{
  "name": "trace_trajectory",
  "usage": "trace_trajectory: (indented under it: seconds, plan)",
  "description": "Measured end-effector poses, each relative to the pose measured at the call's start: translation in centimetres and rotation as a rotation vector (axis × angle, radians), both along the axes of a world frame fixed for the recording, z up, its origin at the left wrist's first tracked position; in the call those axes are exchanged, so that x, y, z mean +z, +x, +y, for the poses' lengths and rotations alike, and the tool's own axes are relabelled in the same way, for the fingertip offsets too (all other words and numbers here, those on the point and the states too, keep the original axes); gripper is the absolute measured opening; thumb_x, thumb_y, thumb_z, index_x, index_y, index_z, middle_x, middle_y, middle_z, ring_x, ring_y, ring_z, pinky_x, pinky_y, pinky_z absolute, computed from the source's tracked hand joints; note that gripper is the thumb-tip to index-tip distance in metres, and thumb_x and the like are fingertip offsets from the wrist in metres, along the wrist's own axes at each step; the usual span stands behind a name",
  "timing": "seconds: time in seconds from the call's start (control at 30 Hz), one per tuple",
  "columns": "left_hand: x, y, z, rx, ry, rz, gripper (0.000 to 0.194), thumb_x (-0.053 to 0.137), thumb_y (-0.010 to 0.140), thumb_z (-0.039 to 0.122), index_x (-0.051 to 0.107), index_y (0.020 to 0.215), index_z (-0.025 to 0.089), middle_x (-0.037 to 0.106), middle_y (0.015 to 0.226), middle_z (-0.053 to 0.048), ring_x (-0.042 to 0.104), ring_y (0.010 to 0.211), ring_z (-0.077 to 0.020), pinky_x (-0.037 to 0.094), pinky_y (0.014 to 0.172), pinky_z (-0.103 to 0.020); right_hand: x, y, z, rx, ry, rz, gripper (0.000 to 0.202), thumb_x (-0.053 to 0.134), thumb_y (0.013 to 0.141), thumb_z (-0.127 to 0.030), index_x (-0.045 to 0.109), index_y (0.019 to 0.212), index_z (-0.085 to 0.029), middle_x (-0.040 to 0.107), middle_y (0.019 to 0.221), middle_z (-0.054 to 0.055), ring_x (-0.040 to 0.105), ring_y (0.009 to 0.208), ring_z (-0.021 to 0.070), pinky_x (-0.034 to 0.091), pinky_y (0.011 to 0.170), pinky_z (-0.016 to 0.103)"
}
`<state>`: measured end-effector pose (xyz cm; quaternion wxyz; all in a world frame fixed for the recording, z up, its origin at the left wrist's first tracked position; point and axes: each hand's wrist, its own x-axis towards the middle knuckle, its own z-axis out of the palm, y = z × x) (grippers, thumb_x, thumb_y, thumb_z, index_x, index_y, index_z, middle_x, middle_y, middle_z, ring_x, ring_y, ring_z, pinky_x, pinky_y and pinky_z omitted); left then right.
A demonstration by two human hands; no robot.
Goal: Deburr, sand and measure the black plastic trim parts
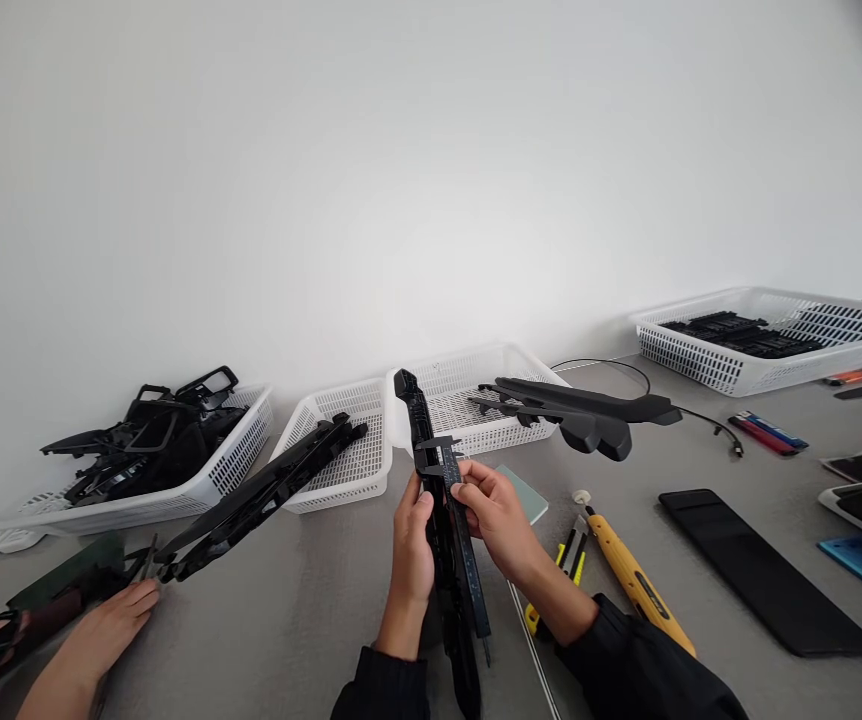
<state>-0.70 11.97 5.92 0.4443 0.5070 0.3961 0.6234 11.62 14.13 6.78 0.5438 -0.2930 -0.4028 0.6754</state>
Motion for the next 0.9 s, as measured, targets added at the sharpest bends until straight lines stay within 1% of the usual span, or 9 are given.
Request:
trace_trajectory:
  seconds: [0.13, 0.23, 0.37, 0.47, 0.57, 0.67, 0.77, 0.83, 0.9]
  plan:
    - [-0.1, 0.0, 0.0, -0.012, 0.0, -0.011, 0.044, 0.06, 0.102, 0.045, 0.074, 0.136, 0.021, 0.072, 0.14, -0.011, 0.059, 0.138, -0.0353, 0.047, 0.114, -0.042, 0.1, 0.1, 0.0, 0.003, 0.004, -0.001, 0.027, 0.078, 0.075, -0.036, 0.056, 0.08, -0.022, 0.04, 0.061, -0.01, 0.022, 0.048, 0.0054, 0.02, 0.043, 0.02]
    - [-0.7, -0.1, 0.0, -0.045, -0.04, -0.118, 0.046, 0.061, 0.101, 0.046, 0.073, 0.139, 0.022, 0.072, 0.14, -0.01, 0.062, 0.134, -0.034, 0.05, 0.109, -0.04, 0.1, 0.0, 0.0, -0.005, 0.004, -0.01, 0.029, 0.08, 0.077, -0.04, 0.057, 0.081, -0.022, 0.037, 0.059, -0.011, 0.023, 0.046, 0.0055, 0.021, 0.043, 0.019]
    - [-1.4, -0.2, 0.0, -0.077, -0.215, -0.374, 0.065, 0.07, 0.093, 0.048, 0.061, 0.152, 0.024, 0.077, 0.109, -0.008, 0.074, 0.096, -0.0267, 0.06, 0.084, -0.036, -0.5, -0.2, 0.1, -0.07, 0.024, 0.004, 0.041, 0.079, 0.084, -0.057, 0.056, 0.08, -0.024, 0.041, 0.056, -0.01, 0.03, 0.042, 0.0076, 0.026, 0.039, 0.021]
    - [-1.0, -0.3, 0.2, -0.049, -0.242, -0.412, 0.07, 0.079, 0.089, 0.053, 0.061, 0.15, 0.025, 0.072, 0.089, -0.003, 0.066, 0.065, -0.0164, 0.055, 0.062, -0.028, -1.1, -0.1, 0.4, -0.132, 0.016, 0.027, 0.049, 0.075, 0.087, -0.067, 0.054, 0.077, -0.023, 0.05, 0.06, -0.006, 0.04, 0.044, 0.0091, 0.031, 0.041, 0.023]
    - [-0.1, -0.3, 0.2, -0.039, -0.202, -0.369, 0.061, 0.076, 0.091, 0.063, 0.072, 0.131, 0.019, 0.066, 0.071, -0.001, 0.056, 0.054, -0.0127, 0.046, 0.051, -0.023, -1.6, 0.0, 0.7, -0.16, 0.012, 0.0, 0.05, 0.079, 0.086, -0.067, 0.057, 0.076, -0.022, 0.05, 0.06, -0.006, 0.041, 0.048, 0.009, 0.034, 0.045, 0.023]
    - [0.4, -0.5, 0.2, -0.018, -0.205, -0.373, 0.064, 0.069, 0.092, 0.072, 0.075, 0.123, 0.016, 0.064, 0.065, -0.001, 0.052, 0.051, -0.0112, 0.04, 0.049, -0.021, -1.5, -0.1, 0.5, -0.098, 0.028, -0.038, 0.051, 0.079, 0.086, -0.066, 0.058, 0.074, -0.021, 0.049, 0.058, -0.007, 0.038, 0.047, 0.0083, 0.033, 0.044, 0.022]
    - [0.4, -0.8, 0.3, 0.06, -0.25, -0.435, 0.071, 0.069, 0.087, 0.078, 0.077, 0.12, 0.016, 0.065, 0.065, -0.001, 0.052, 0.051, -0.0113, 0.042, 0.049, -0.022, -1.0, -0.2, 0.0, 0.052, 0.037, -0.068, 0.05, 0.076, 0.087, -0.067, 0.062, 0.075, -0.02, 0.06, 0.062, -0.003, 0.045, 0.047, 0.0092, 0.032, 0.041, 0.022]
    - [0.2, -1.1, 0.3, 0.097, -0.288, -0.493, 0.069, 0.07, 0.087, 0.077, 0.078, 0.115, 0.016, 0.064, 0.065, 0.0, 0.052, 0.051, -0.0123, 0.045, 0.05, -0.023, -0.8, -0.1, -0.1, 0.154, 0.04, -0.11, 0.05, 0.077, 0.086, -0.067, 0.065, 0.077, -0.019, 0.066, 0.068, 0.0, 0.049, 0.045, 0.0094, 0.034, 0.038, 0.022]
    - [0.0, -1.3, 0.4, 0.121, -0.3, -0.561, 0.057, 0.072, 0.088, 0.068, 0.078, 0.11, 0.016, 0.067, 0.069, -0.001, 0.057, 0.055, -0.0143, 0.049, 0.054, -0.025, -0.9, -0.1, -0.1, 0.24, 0.047, -0.152, 0.051, 0.078, 0.084, -0.068, 0.065, 0.076, -0.019, 0.064, 0.065, -0.002, 0.049, 0.04, 0.009, 0.036, 0.036, 0.022]
